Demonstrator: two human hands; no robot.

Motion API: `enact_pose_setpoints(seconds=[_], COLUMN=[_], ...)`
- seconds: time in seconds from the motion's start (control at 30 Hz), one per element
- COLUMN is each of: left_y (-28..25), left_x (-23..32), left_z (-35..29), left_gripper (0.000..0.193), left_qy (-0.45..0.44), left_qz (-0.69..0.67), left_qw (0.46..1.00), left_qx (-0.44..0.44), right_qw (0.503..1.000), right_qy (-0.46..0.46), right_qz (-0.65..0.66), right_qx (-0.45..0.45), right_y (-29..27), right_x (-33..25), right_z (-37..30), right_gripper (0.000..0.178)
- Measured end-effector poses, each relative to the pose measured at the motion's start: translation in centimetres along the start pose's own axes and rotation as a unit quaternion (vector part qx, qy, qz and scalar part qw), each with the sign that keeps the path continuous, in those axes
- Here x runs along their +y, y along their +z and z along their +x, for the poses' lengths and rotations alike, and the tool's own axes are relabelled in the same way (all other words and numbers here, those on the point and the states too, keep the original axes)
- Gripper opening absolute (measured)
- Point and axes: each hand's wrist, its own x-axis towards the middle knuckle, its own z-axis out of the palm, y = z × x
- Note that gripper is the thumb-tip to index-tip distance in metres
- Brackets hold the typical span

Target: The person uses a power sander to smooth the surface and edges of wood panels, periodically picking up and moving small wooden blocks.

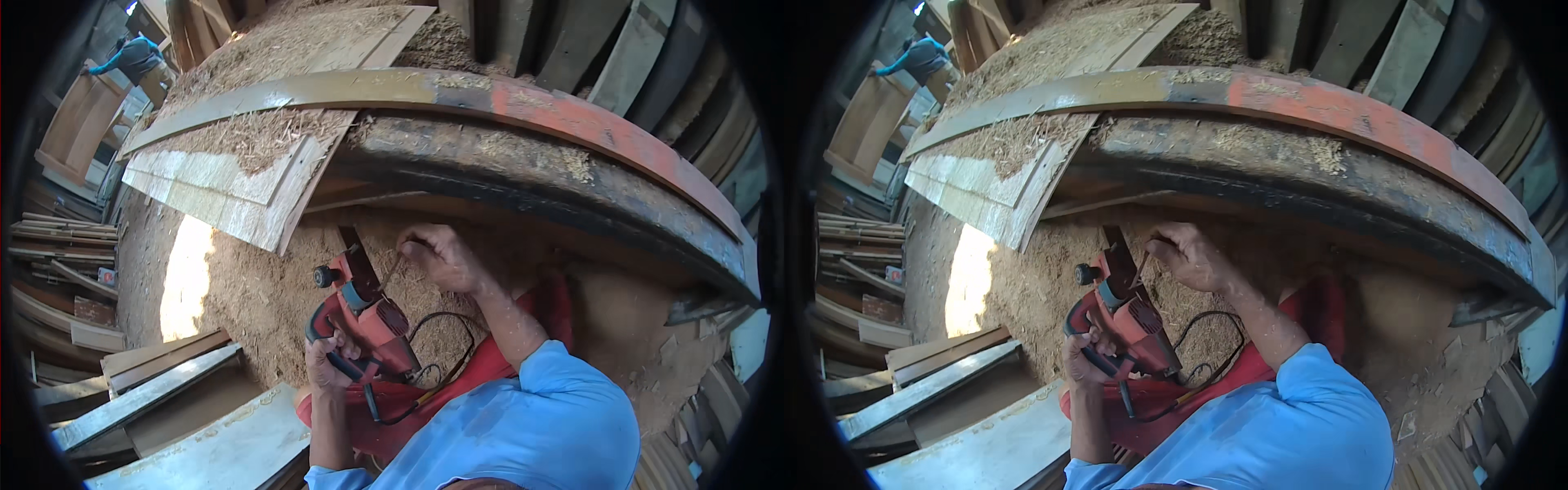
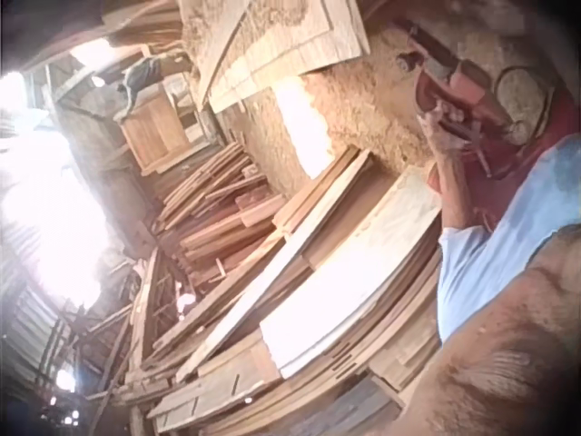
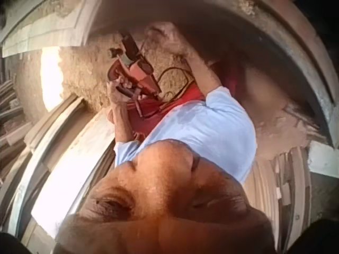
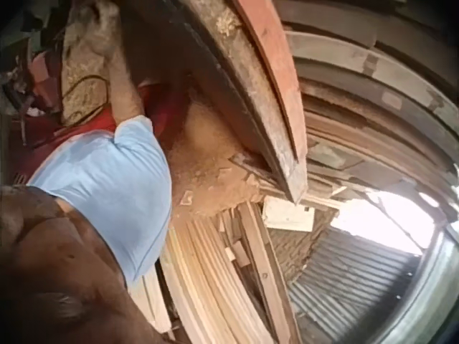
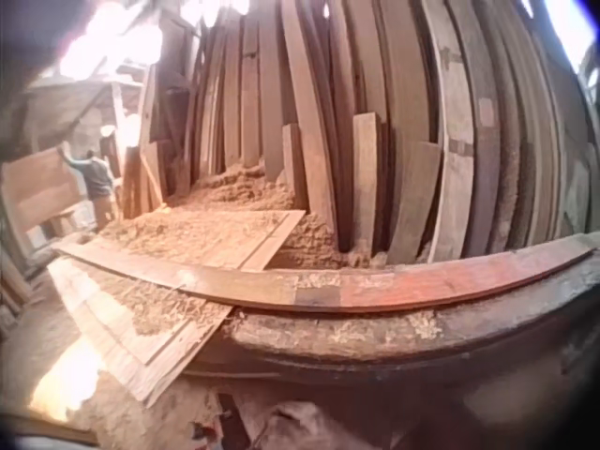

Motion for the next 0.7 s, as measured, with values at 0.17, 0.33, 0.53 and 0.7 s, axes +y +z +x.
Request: enact_pose_setpoints(seconds=[0.17,0.33,0.53,0.7], left_y=[2.0,2.2,1.9,1.8], left_x=[-0.8,-1.7,-0.9,-1.6], left_z=[3.2,5.9,5.9,6.7], left_gripper=[0.018,0.006,0.005,0.015], left_qy=[-0.029,-0.055,-0.061,-0.064], left_qz=[-0.008,-0.011,-0.037,-0.046], left_qw=[0.996,0.996,0.994,0.993], left_qx=[0.083,0.071,0.085,0.089], right_qw=[0.935,0.827,0.790,0.751], right_qy=[-0.258,-0.273,-0.193,-0.153], right_qz=[-0.182,-0.391,-0.516,-0.563], right_qx=[0.162,0.297,0.269,0.310], right_y=[-8.2,-15.3,-17.5,-18.5], right_x=[-11.6,-16.7,-16.4,-14.6], right_z=[-2.8,-5.7,-5.8,-6.7], right_gripper=[0.012,0.012,0.014,0.016])
